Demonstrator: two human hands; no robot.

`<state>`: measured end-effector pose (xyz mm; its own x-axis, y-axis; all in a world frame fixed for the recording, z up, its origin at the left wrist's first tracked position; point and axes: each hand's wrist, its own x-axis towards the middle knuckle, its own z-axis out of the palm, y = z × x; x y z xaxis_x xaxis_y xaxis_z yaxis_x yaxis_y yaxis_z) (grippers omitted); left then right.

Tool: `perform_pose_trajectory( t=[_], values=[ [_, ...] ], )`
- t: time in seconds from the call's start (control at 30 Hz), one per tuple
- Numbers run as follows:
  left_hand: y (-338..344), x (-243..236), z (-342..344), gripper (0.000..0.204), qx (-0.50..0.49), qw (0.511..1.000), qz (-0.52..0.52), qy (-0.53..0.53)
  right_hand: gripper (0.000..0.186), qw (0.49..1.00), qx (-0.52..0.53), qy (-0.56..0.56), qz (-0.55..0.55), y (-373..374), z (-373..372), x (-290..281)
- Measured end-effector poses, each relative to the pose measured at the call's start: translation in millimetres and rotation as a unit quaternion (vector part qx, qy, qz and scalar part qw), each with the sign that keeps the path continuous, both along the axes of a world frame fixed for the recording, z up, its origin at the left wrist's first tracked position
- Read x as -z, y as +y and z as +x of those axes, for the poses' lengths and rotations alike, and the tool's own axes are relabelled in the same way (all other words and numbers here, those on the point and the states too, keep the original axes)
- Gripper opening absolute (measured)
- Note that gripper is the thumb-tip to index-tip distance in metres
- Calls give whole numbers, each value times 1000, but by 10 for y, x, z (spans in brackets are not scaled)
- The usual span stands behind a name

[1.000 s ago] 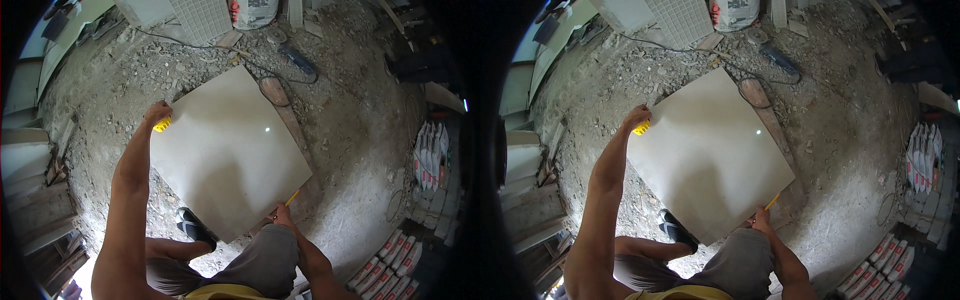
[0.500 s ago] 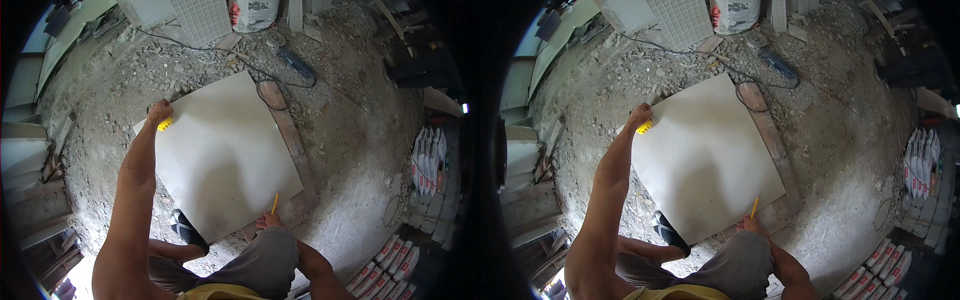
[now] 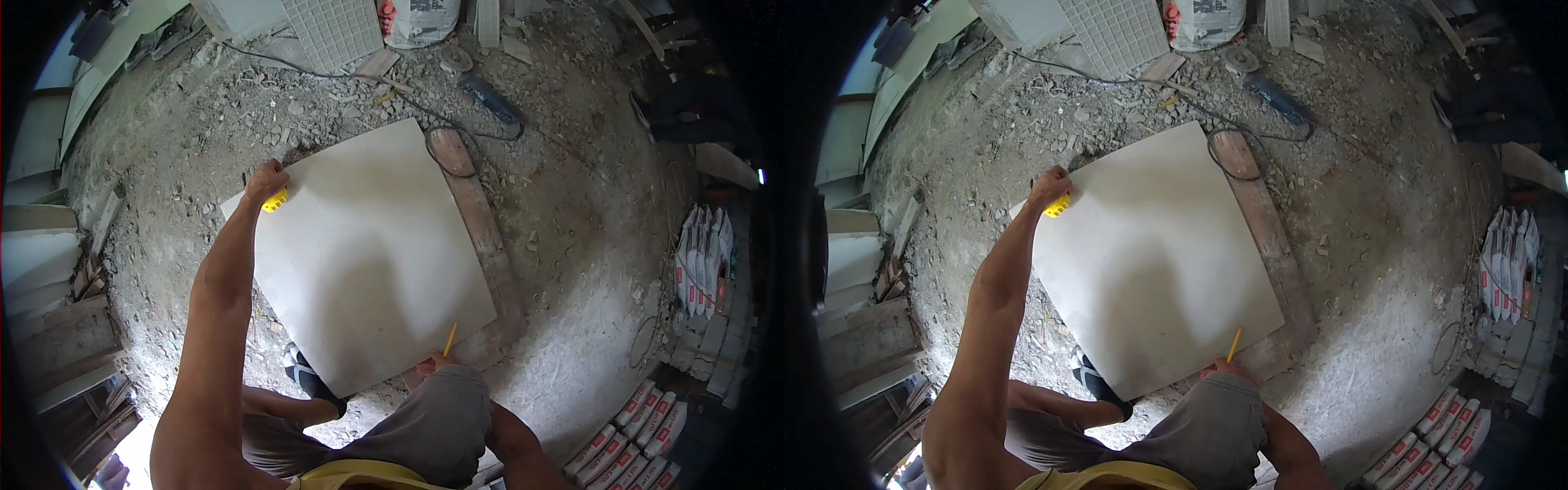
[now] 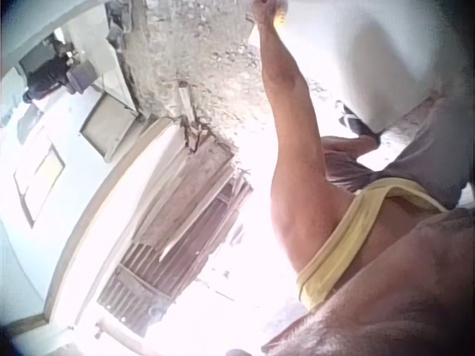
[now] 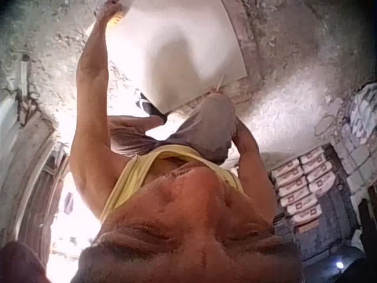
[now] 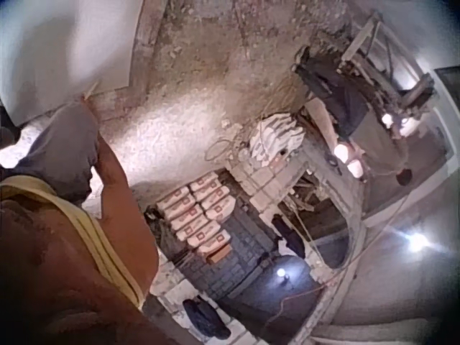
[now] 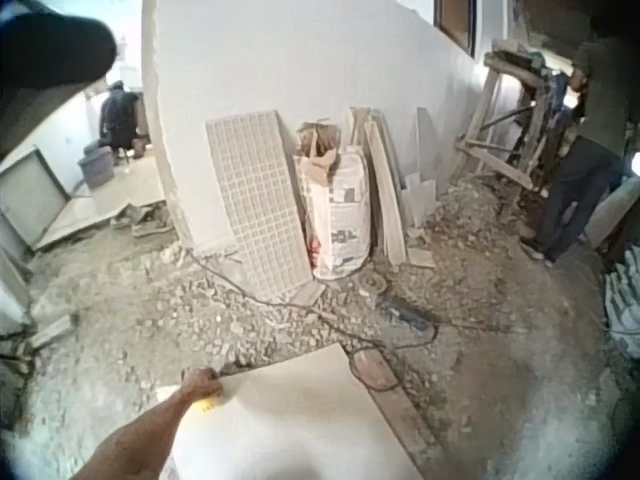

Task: The person measures and marks a tile with a tape measure, a pencil, and a straight edge, then cuts along the marked line using an angle grinder.

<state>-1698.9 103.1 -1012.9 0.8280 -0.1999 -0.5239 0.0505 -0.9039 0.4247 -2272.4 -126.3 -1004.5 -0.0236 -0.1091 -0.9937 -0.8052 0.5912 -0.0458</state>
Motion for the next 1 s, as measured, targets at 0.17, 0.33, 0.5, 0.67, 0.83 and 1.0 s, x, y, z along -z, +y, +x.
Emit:
perform_pose_trajectory(
  t=[0.17,0.33,0.5,0.67,0.83,1.0],
  values=[
    [-30,160,31,42,3,999,6,-42,37,998,43,-14,36,63,-73,243],
    [-29,211,-125,51,-17,1000,-19,-8,40,1000,-13,-24,-13,49,-209,284],
    [-482,-118,-1031,64,52,971,-228,-47,39,861,-431,-248,-105,-612,-116,-123],
    [-885,-896,-2686,98,138,879,-287,354,28,916,-232,-324,-51,-556,1405,-911],
    [-761,-996,-3404,107,40,863,-343,370,27,800,-325,-503,36,-133,1597,-818],
    [-617,-1073,-3651,123,53,859,-361,360,24,829,-326,-347,293,-276,1507,-761]
  ],
)
